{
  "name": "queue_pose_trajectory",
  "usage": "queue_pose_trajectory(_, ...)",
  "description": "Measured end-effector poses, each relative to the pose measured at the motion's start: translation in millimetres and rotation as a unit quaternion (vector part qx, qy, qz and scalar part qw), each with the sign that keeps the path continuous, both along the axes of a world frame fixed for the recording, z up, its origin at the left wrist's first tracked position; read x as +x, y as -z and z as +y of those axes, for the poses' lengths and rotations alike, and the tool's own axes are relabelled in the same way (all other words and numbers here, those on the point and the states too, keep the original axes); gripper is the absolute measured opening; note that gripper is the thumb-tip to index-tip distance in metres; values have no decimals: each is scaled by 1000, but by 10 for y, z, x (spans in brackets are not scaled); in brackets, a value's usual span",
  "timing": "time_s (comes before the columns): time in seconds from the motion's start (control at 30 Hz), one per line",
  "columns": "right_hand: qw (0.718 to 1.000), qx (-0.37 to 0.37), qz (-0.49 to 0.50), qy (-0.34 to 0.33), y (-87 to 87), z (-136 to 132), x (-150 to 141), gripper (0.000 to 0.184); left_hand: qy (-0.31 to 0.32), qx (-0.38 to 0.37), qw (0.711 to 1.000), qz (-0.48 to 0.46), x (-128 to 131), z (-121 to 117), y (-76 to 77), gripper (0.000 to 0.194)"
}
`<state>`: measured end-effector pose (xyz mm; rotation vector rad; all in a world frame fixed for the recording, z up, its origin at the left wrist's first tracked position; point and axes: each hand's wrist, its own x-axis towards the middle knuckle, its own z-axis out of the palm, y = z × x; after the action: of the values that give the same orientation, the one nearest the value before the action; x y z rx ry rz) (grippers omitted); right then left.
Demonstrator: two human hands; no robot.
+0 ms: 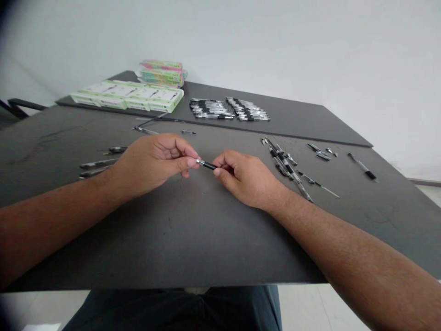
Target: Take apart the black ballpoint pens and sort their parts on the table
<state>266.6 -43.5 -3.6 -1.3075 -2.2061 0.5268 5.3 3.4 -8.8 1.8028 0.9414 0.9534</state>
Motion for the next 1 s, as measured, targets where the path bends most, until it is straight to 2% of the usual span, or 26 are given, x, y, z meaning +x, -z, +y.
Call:
queue_pose_trajectory(0.23, 1000, 3, -12, -25, 15, 15, -4, 14, -12, 49, 994, 96, -38, 10, 36, 14)
queue_pose_trajectory(0.43, 998, 6, -11, -65, 33, 57, -16, 18, -25, 84, 976, 202, -58, 17, -41, 13)
queue_pose_trajectory(0.6, 999, -15, 21, -39, 37, 48, -49, 14, -39, 126, 967, 217, -79, 40, -56, 15)
queue_pose_trajectory(0.67, 1000, -3, 6, -31, 39, 51, -59, 13, -41, 138, 964, 222, -78, 30, -68, 19)
queue_pose_trajectory(0.73, 999, 4, -26, -45, 41, 61, -65, 4, -41, 144, 960, 236, -75, 7, -99, 23)
queue_pose_trajectory(0.83, 997, 0, -32, -70, 45, 69, -70, 8, -45, 142, 948, 282, -71, -31, -155, 31)
queue_pose_trajectory(0.9, 998, 2, -4, -58, 44, 67, -68, 3, -45, 142, 942, 301, -72, -41, -174, 35)
queue_pose_trajectory(1.0, 999, 1, 4, -37, 32, 62, -61, 8, -43, 148, 942, 299, -73, -35, -162, 35)
